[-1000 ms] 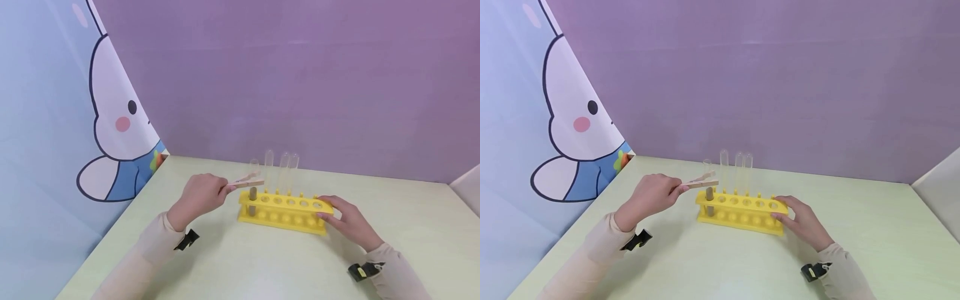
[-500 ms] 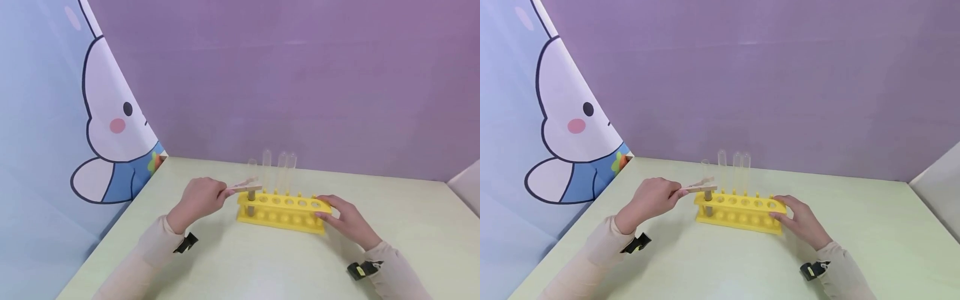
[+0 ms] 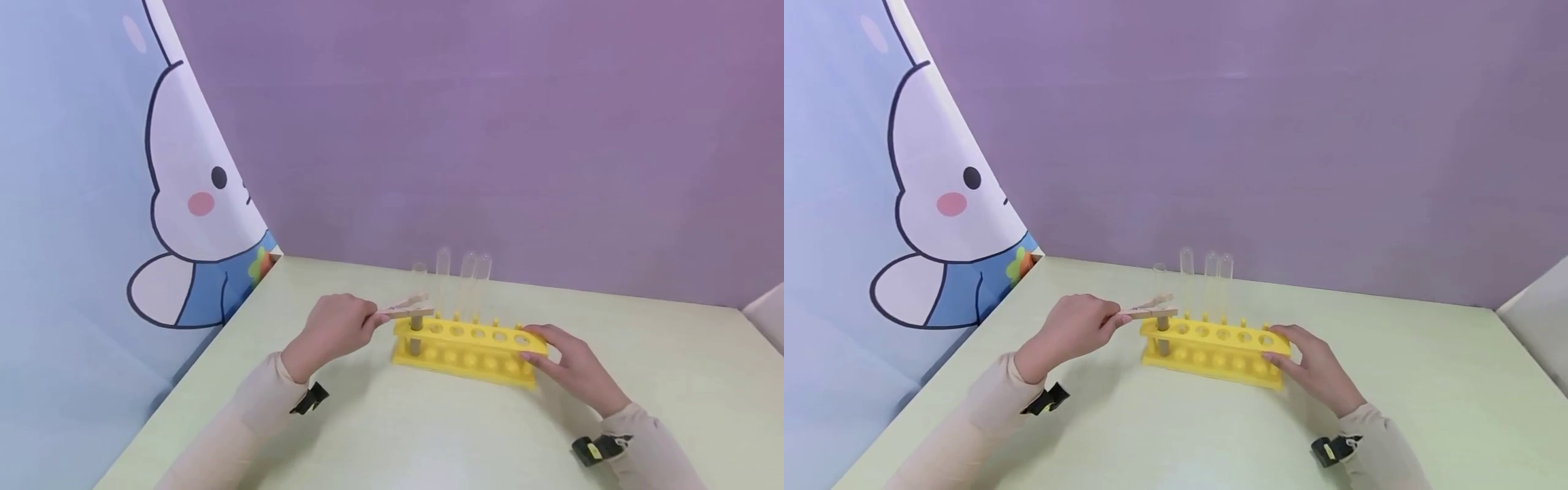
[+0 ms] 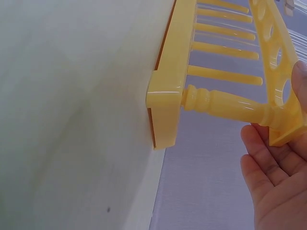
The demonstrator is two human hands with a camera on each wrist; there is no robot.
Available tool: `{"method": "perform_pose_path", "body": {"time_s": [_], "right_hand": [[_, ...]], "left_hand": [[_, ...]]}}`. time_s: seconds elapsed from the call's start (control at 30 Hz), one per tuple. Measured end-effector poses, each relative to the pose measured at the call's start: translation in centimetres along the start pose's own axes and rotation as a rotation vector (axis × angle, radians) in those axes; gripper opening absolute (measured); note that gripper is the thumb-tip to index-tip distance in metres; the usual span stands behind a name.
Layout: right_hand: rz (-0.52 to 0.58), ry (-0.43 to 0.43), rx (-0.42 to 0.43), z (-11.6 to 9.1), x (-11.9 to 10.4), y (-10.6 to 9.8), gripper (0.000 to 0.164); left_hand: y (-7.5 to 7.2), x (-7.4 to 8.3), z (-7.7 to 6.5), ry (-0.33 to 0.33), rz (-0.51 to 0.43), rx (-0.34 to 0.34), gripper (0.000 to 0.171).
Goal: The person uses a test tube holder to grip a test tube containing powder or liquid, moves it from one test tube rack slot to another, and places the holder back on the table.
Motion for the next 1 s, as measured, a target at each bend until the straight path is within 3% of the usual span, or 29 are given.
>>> {"method": "perform_pose_path", "body": {"time_s": [0.27,0.6,0.77,1.0], "right_hand": [[-0.011,0.003,0.015,-0.3,0.2,-0.5,0.042],[-0.042,-0.026,0.029,-0.6,-0.1,-0.7,0.043],[-0.042,-0.047,0.042,-0.3,-0.5,-1.0,0.042],[-0.025,-0.012,0.025,-0.6,-0.3,-0.8,0.044]], "left_hand": [[0.0,0.6,0.6,0.021,0.009,-0.002,0.036],[0.7,0.4,0.2,0.005,-0.039,-0.045,0.033],[0.1,0.4,0.2,0.009,-0.048,-0.038,0.032],[0.0,0.3,0.1,0.018,-0.058,-0.042,0.03]]}}
Point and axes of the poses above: each hand's wrist, its own z-axis towards the middle knuckle, its own y-axis out of the palm, x = y × z, the point moved 9 cm from there along z, towards the middle knuckle
